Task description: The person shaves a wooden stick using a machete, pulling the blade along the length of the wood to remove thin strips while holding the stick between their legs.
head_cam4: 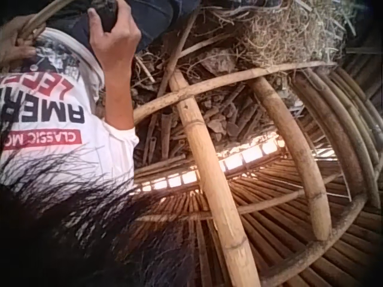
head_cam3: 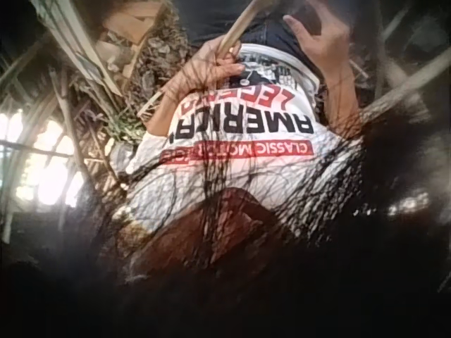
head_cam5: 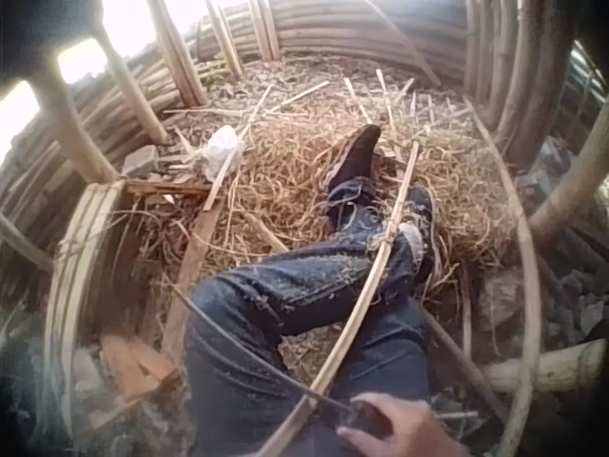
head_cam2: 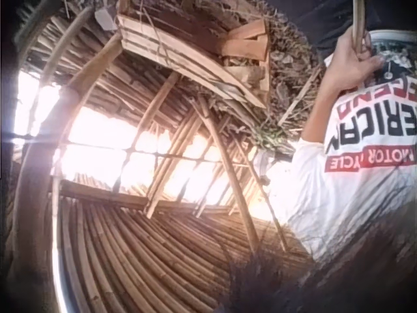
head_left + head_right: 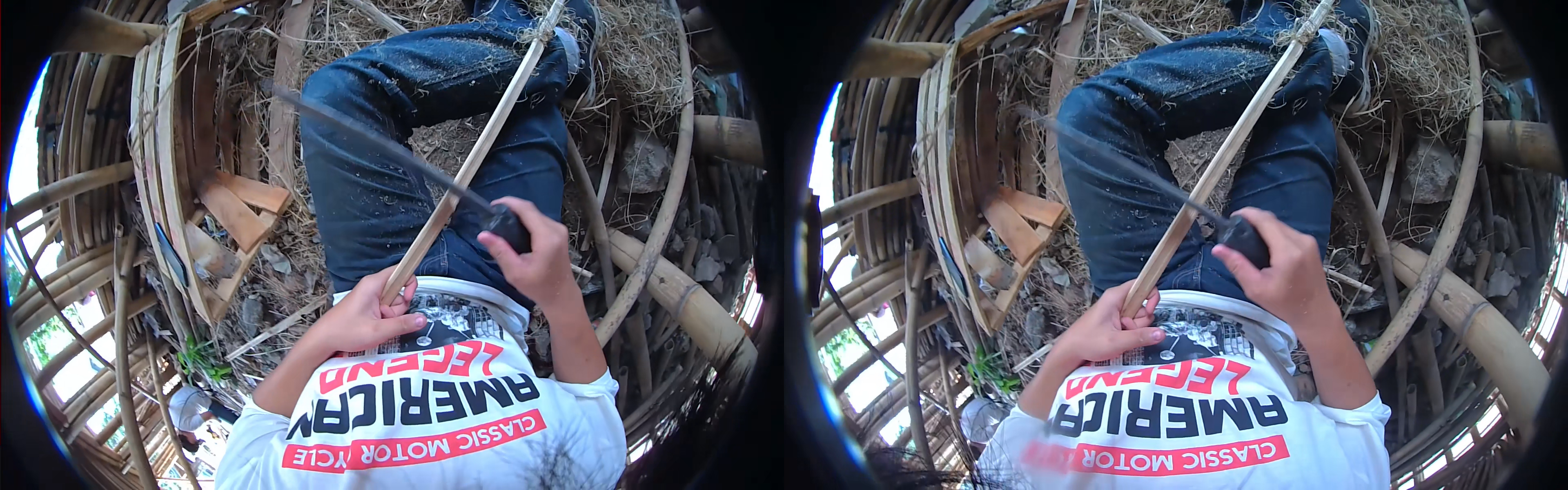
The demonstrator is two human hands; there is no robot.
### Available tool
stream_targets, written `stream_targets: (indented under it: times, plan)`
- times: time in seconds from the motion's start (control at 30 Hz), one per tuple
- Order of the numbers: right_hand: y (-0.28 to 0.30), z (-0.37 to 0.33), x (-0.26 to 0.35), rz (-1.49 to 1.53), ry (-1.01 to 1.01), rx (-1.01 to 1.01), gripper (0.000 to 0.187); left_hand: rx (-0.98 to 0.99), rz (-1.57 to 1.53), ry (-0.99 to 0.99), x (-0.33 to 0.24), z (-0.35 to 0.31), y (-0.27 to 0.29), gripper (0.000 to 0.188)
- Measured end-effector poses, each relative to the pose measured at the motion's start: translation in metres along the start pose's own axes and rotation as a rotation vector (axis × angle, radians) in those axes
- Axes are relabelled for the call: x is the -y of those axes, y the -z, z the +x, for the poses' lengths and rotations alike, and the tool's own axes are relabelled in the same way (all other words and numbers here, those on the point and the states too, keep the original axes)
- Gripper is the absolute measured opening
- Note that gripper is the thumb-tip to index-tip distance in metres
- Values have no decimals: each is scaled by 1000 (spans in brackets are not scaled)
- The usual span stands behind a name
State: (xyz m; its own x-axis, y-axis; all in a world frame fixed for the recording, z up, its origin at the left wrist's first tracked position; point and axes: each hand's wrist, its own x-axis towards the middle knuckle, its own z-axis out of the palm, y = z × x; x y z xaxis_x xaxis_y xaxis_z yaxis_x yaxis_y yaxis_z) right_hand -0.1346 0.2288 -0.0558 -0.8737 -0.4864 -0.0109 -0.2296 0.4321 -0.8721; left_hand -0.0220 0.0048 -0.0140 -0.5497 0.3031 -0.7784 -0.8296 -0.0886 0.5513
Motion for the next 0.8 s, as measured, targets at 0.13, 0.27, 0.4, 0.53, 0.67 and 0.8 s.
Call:
stream_targets:
  times: [0.13, 0.27, 0.4, 0.53, 0.67, 0.8]
  plan:
    - [16, 7, -27, 134, -250, -112, 33, 36, 14, -20, -2, -14, 4, 34]
    - [20, 7, -36, 451, -391, -197, 37, 125, -3, -36, -14, -21, 2, 32]
    - [11, 1, -35, 622, -472, -174, 39, 157, -30, -36, -16, -21, 2, 31]
    - [17, -4, -26, 697, -563, -160, 39, 164, 16, -39, -12, -18, -3, 31]
    - [32, -3, -36, 711, -596, -113, 38, 150, -2, -45, 1, -14, -10, 32]
    - [47, 14, -52, 698, -621, -145, 37, 97, 19, -4, 5, -19, -8, 33]
